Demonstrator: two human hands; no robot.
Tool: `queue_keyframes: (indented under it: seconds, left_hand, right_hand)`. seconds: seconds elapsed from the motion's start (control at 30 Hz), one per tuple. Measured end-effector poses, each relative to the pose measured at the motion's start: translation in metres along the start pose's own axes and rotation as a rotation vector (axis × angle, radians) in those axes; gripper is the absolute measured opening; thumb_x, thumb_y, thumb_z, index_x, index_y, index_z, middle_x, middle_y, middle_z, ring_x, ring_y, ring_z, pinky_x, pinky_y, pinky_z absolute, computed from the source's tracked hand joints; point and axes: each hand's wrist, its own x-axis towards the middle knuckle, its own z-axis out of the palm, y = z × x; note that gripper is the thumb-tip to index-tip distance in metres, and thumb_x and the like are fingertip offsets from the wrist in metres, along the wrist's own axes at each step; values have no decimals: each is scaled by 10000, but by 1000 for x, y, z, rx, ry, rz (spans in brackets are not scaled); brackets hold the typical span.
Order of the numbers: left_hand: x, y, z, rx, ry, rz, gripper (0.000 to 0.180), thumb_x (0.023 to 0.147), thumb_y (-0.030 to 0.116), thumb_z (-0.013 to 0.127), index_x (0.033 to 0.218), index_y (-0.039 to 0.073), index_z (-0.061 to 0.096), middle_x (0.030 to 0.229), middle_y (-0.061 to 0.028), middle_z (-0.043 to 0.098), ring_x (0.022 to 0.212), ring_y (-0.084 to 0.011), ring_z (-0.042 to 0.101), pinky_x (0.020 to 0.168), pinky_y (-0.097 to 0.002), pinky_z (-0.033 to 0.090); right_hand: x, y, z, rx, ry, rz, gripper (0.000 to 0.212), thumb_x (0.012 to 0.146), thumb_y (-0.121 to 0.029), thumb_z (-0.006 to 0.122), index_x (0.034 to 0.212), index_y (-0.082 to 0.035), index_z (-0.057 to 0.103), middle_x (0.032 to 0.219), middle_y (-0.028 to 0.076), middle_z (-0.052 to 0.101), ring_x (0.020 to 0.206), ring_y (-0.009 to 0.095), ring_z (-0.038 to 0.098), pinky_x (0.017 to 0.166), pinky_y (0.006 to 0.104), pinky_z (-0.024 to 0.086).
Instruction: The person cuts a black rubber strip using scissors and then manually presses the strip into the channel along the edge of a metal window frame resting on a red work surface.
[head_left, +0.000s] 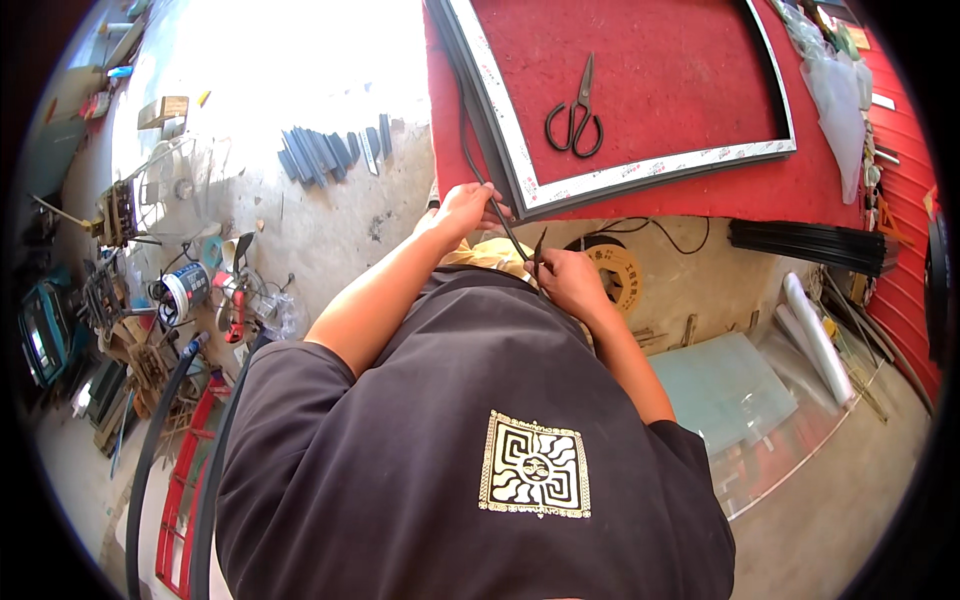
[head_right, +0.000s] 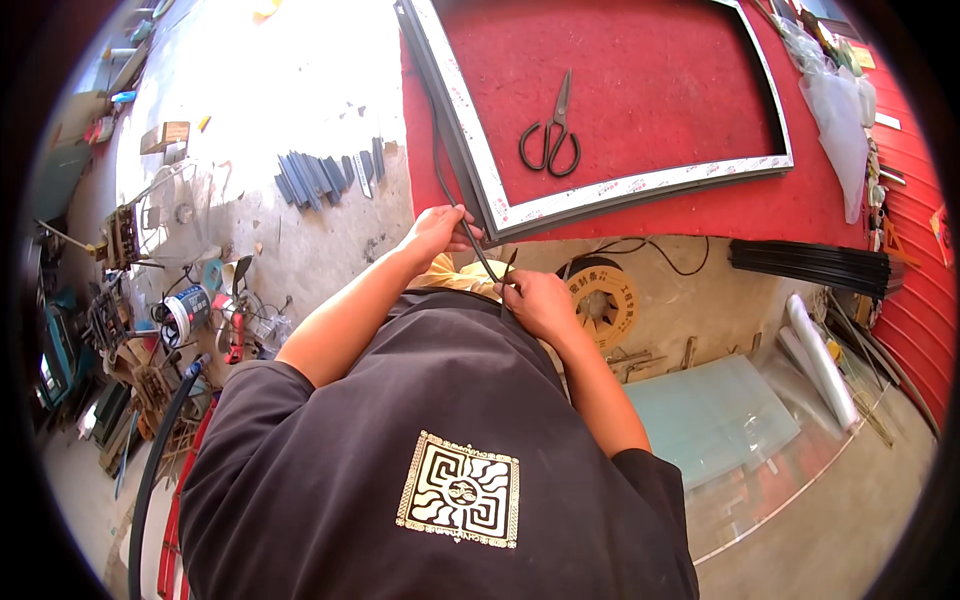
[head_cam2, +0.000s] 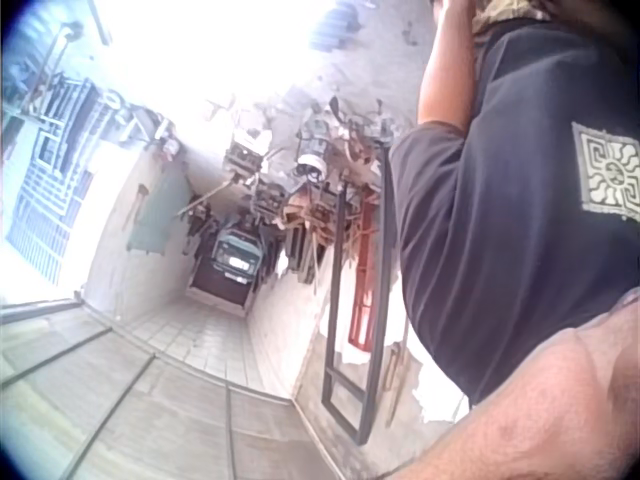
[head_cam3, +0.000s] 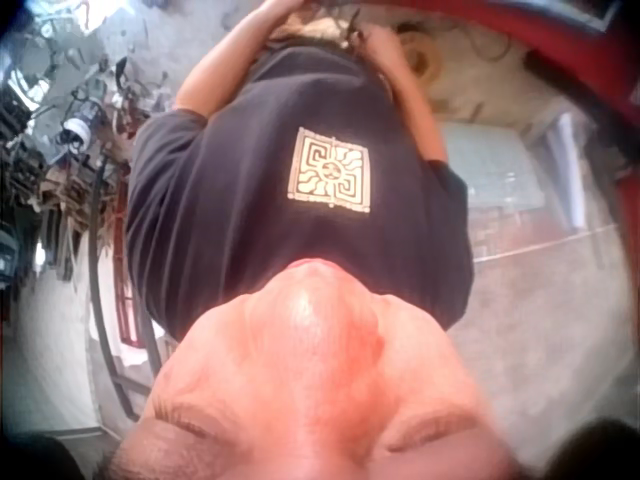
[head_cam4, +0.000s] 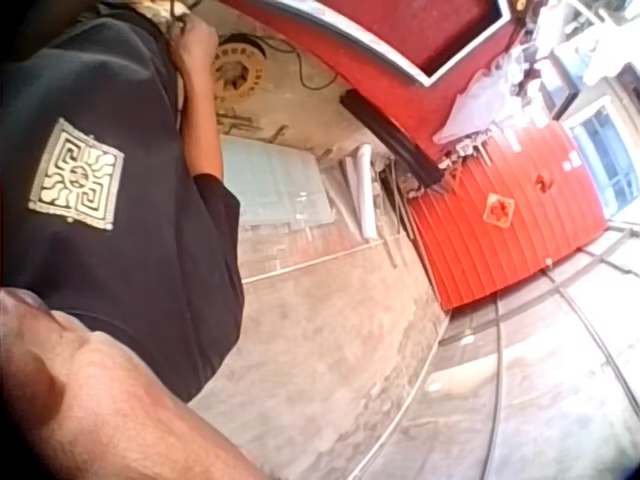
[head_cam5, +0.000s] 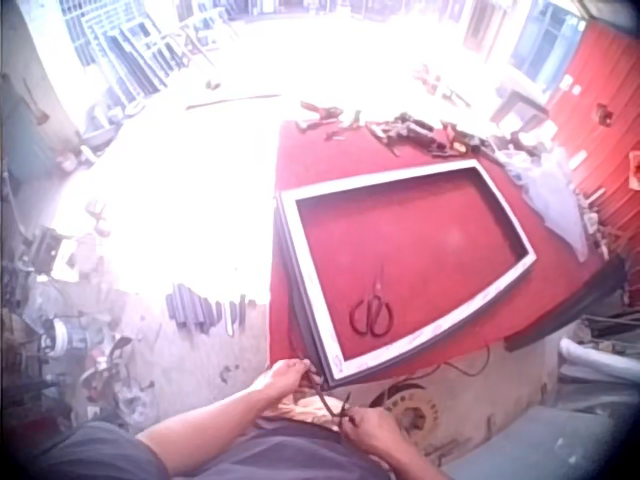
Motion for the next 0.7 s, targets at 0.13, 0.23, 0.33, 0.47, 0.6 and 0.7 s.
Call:
queue_keyframes:
  seconds: [0.13,0.23,0.33,0.47,0.6,0.7]
  left_hand:
    - [8,18,-9,-11,48,-25,393,1203,401,492,1197,65,694,1090,-101,832,916,-168,761,819,-312,618]
    - [26,24,-22,-22,103,22,395,1199,413,496,1201,71,694,1095,-94,825,895,-148,736,793,-292,603]
    - [34,36,-34,-4,108,35,336,1179,374,552,1212,73,697,1074,-72,797,888,-132,719,786,-277,594]
    - [48,54,-38,194,216,182,286,1119,240,682,1289,9,688,1051,-73,769,848,-133,736,740,-276,618]
    - [58,72,-44,242,325,253,362,1088,201,735,1338,-52,672,1040,-104,769,758,-154,748,696,-296,648]
    - [60,89,-48,241,317,215,342,1085,214,742,1294,-54,695,1021,-117,783,755,-170,774,685,-299,654]
  right_hand:
    - [2,-4,-5,-6,18,-6,338,1011,-403,745,1100,-99,862,950,246,784,939,467,756,868,548,583]
    - [3,2,-3,-17,11,-13,361,995,-415,762,1074,-79,867,940,244,785,931,465,757,865,543,586]
    - [4,1,-2,-30,-11,13,378,984,-422,772,1066,-67,873,947,241,791,939,456,762,871,534,591]
    - [6,0,5,16,13,78,383,979,-416,770,1080,-62,878,985,243,802,965,436,773,885,518,601]
    - [4,-2,7,28,-12,145,395,981,-413,759,1086,-51,875,1010,246,807,973,429,778,890,513,604]
    - [0,5,18,37,55,200,374,989,-378,758,1094,-36,866,1026,232,816,956,413,787,881,494,607]
